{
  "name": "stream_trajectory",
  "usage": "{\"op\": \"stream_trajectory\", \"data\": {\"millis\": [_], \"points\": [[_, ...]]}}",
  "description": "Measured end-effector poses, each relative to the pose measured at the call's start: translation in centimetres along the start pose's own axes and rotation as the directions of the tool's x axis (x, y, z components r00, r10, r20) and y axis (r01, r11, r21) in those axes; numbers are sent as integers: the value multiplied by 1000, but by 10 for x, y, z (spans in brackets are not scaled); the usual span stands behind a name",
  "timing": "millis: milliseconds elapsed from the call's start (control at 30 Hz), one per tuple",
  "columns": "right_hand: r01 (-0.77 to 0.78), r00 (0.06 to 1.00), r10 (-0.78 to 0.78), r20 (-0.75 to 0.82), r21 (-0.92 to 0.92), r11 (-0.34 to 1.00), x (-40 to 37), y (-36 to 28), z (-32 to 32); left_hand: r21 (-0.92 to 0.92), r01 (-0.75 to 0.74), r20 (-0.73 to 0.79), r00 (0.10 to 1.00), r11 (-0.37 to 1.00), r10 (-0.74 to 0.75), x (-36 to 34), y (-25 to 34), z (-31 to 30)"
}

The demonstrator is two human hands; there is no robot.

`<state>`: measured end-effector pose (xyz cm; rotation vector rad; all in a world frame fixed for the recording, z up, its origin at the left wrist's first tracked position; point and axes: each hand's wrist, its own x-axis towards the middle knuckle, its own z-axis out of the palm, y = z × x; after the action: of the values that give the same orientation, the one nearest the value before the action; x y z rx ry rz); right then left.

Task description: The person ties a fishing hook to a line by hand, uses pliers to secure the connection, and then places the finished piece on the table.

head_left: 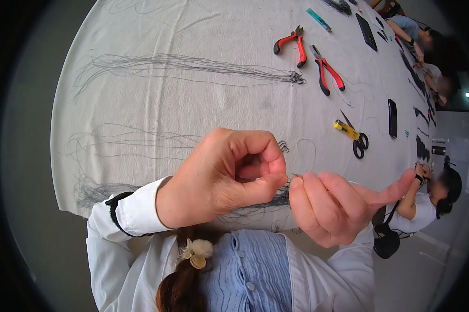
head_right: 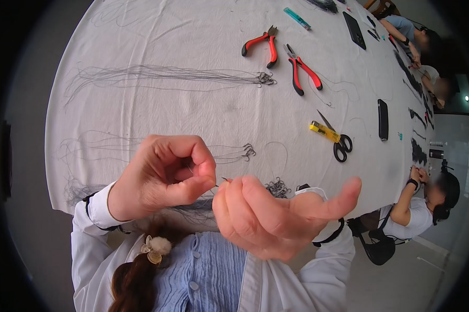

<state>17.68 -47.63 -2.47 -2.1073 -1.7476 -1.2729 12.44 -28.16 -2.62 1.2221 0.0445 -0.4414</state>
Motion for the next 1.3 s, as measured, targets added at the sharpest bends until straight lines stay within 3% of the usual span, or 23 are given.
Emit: {"op": "stream_trajectory", "data": {"millis": [133, 167, 200, 233, 300, 333, 400, 433, 500, 633, 700, 733, 767, 800, 833, 867, 900, 933, 1000, 1033, 1300], "points": [[-235, 972, 229, 56, 143, 961, 11, -2, -4, 139, -131, -69, 988, 982, 142, -3, 0, 5], [-240, 971, 235, 54, 138, 961, 12, -1, -5, 290, -284, -49, 949, 914, 311, -4, -2, 5], [-300, 953, 275, 127, 261, 918, 12, 3, -5, 429, -421, 1, 885, 799, 466, -4, -2, 4], [-362, 930, 306, 203, 374, 854, 13, 6, -5, 432, -422, 10, 886, 797, 463, -3, -1, 4], [-406, 911, 320, 259, 434, 805, 17, 10, -6, 591, -541, 95, 783, 598, 615, -3, 0, 5], [-545, 838, 384, 388, 560, 624, 18, 11, -7, 592, -544, 108, 785, 595, 609, -1, -1, 5], [-734, 674, 349, 650, 642, 222, 18, 16, -11, 659, -633, 172, 653, 406, 738, 3, -5, 5], [-735, 672, 362, 646, 641, 221, 16, 16, -10, 658, -637, 185, 654, 402, 734, 4, -7, 6], [-773, 406, 231, 884, 467, -429, 14, 16, -10, 749, -592, 192, 625, 299, 757, 4, -10, 8], [-737, 429, 322, 844, 533, -417, 9, 17, -11, 740, -627, 250, 593, 243, 766, 10, -8, 4], [-785, 427, 454, 782, 569, -244, 10, 16, -16, 731, -533, 107, 707, 426, 699, 7, -4, 8], [-785, 424, 458, 781, 569, -243, 10, 17, -17, 701, -528, 98, 738, 480, 668, 6, -3, 7], [-788, 502, 501, 705, 612, -72, 9, 18, -17, 699, -529, 101, 739, 481, 666, 4, -2, 8], [-768, 582, 523, 623, 632, 102, 9, 18, -16, 637, -485, 51, 802, 599, 595, 2, -1, 8], [-768, 582, 522, 624, 632, 101, 9, 17, -16, 566, -426, 8, 859, 706, 512, 1, -1, 8], [-760, 609, 549, 572, 618, 200, 9, 16, -16, 566, -424, 5, 859, 707, 512, 0, -2, 8], [-747, 639, 570, 517, 594, 298, 9, 14, -16, 393, -353, -74, 908, 849, 412, 1, -4, 9], [-747, 639, 568, 518, 595, 298, 9, 14, -16, 196, -267, -129, 947, 944, 294, 1, -6, 10], [-704, 700, 561, 441, 556, 442, 10, 14, -17, 97, -227, -123, 963, 969, 238, 2, -5, 11], [-703, 702, 558, 443, 557, 442, 11, 13, -16, -2, -181, -109, 978, 983, 180, 2, -5, 11], [-623, 774, 552, 309, 527, 578, 12, 8, -10, 28, -156, -87, 984, 987, 158, 2, -1, 8]]}}
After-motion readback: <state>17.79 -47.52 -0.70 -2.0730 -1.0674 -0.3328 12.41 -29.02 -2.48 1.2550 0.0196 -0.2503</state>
